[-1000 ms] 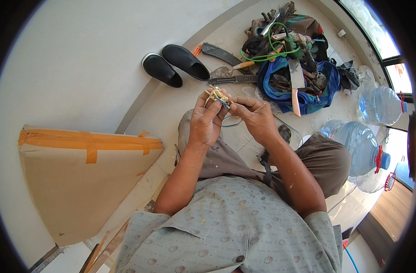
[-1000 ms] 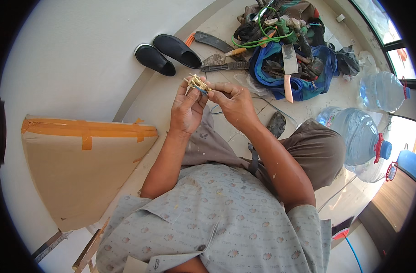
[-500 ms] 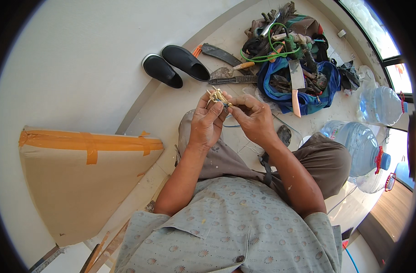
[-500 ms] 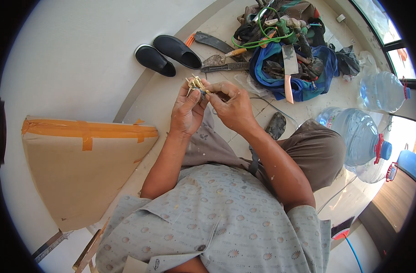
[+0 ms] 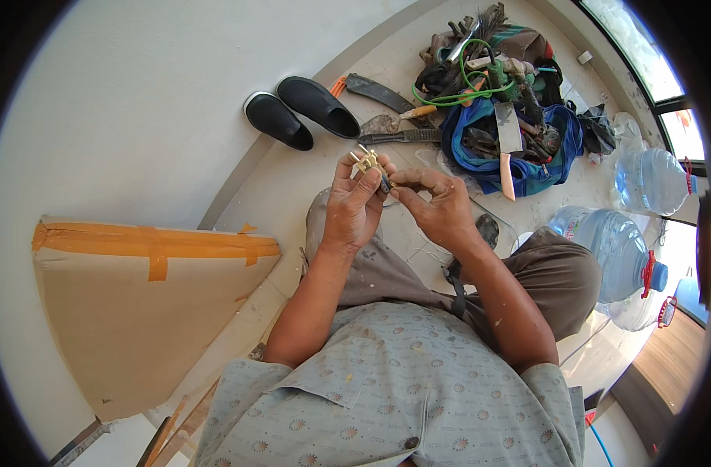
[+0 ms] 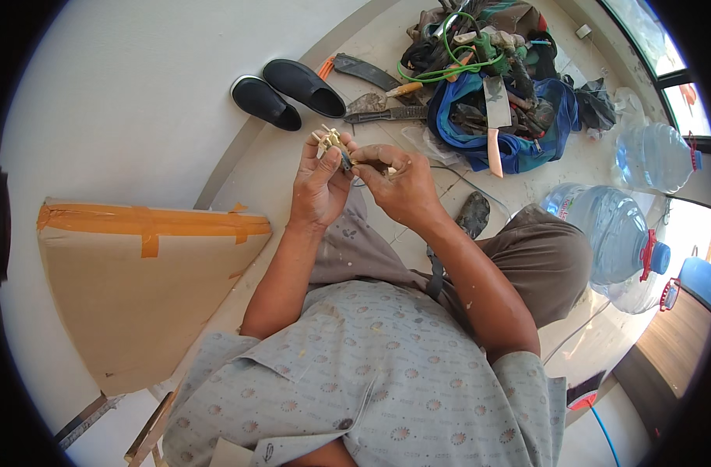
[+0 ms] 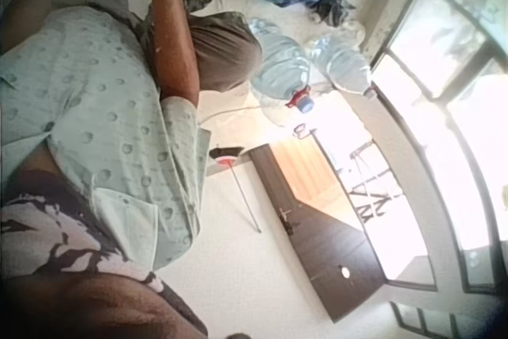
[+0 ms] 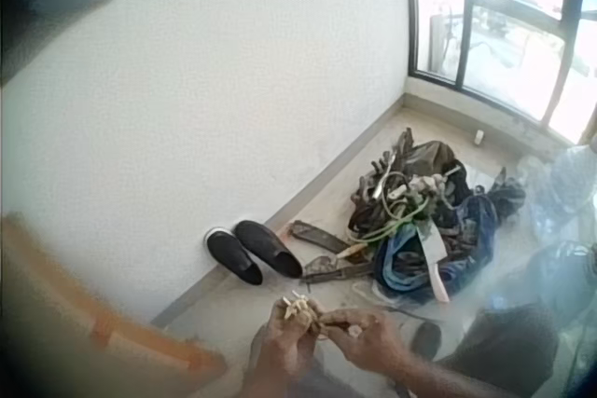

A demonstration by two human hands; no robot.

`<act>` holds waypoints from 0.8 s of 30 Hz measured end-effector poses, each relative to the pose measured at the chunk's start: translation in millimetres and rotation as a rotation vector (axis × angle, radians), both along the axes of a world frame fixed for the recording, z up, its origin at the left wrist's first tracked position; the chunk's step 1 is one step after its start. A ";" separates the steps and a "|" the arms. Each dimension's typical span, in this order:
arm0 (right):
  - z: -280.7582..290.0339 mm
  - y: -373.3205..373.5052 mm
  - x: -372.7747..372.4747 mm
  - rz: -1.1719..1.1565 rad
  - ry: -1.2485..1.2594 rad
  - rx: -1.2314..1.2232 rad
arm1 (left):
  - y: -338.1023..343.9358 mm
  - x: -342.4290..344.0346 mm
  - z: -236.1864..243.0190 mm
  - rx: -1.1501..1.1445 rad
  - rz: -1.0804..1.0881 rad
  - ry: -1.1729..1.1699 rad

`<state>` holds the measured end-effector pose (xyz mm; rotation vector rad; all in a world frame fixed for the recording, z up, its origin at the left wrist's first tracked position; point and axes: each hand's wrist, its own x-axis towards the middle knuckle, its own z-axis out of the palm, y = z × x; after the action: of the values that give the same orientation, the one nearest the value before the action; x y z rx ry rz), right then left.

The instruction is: Repairing or assembling an electrical plug by connecting wires.

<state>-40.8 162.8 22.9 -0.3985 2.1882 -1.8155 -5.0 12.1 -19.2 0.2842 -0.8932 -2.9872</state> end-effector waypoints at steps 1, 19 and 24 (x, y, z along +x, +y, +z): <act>-0.6 -1.1 0.2 -0.008 -0.012 -0.004 | 0.6 -1.0 -0.5 0.001 0.000 0.000; -14.5 -11.0 0.4 -0.044 0.386 0.089 | 5.9 -0.8 -3.8 -0.025 0.073 -0.016; -17.1 -7.0 0.1 -0.041 0.421 0.125 | 4.6 -1.5 4.3 -0.044 0.019 -0.081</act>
<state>-40.7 155.8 5.7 -0.7729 2.5845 -1.7249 -6.5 16.7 -14.9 0.4129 -0.9558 -2.9536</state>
